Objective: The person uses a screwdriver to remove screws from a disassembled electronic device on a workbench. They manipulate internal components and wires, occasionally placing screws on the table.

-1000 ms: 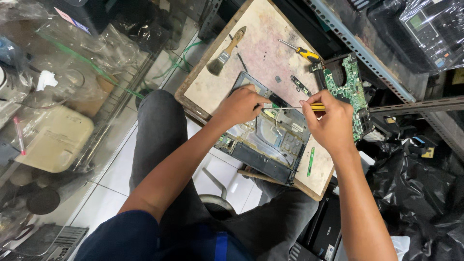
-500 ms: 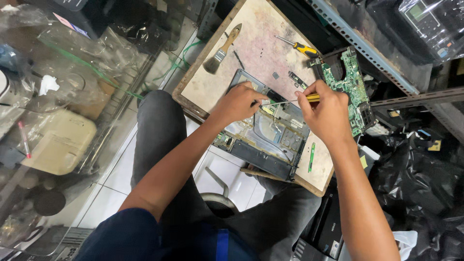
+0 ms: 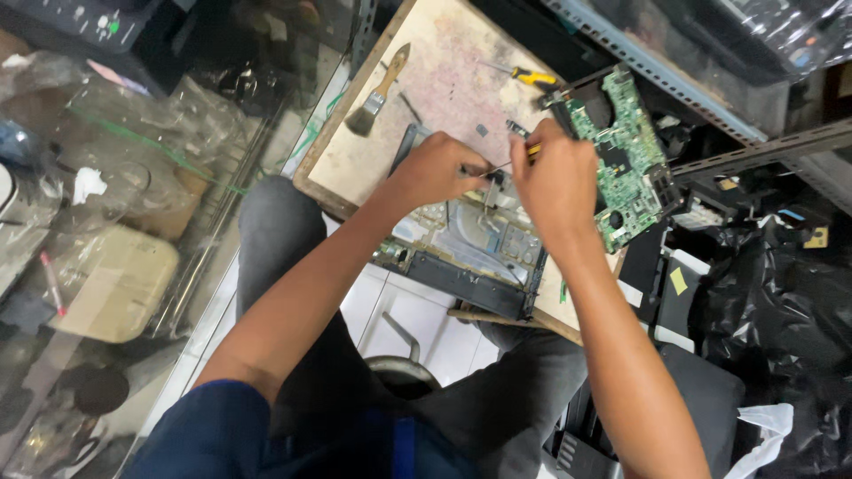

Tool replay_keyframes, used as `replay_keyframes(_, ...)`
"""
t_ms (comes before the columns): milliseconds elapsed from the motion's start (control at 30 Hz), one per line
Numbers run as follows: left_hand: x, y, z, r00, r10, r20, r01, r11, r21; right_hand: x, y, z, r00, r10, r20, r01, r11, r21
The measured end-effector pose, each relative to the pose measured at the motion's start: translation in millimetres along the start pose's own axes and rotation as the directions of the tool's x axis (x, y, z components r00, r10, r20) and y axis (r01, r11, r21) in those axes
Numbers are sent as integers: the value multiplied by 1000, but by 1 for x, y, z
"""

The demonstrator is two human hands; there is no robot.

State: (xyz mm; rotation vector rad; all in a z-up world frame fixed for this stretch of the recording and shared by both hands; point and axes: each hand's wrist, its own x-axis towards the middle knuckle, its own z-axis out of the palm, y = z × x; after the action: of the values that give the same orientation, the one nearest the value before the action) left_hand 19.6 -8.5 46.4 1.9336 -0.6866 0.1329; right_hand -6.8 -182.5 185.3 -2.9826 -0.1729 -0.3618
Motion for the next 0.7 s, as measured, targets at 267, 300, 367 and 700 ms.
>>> replay_keyframes(267, 8, -13, 8, 1000, 28, 4, -28, 995, 101, 6, -24, -44, 959, -70, 274, 32, 989, 141)
replay_keyframes(300, 8, -13, 8, 999, 31, 11, -32, 996, 86, 5, -27, -52, 922, -170, 348, 82, 964, 253)
replay_keyframes(367, 4, -4, 0, 999, 31, 17, -32, 996, 87, 13, -19, -44, 909, -253, 331, 176, 953, 247)
replay_keyframes(700, 17, 7, 4, 981, 139, -136, -128, 988, 87, 20, -8, -18, 949, -120, 292, 87, 988, 124)
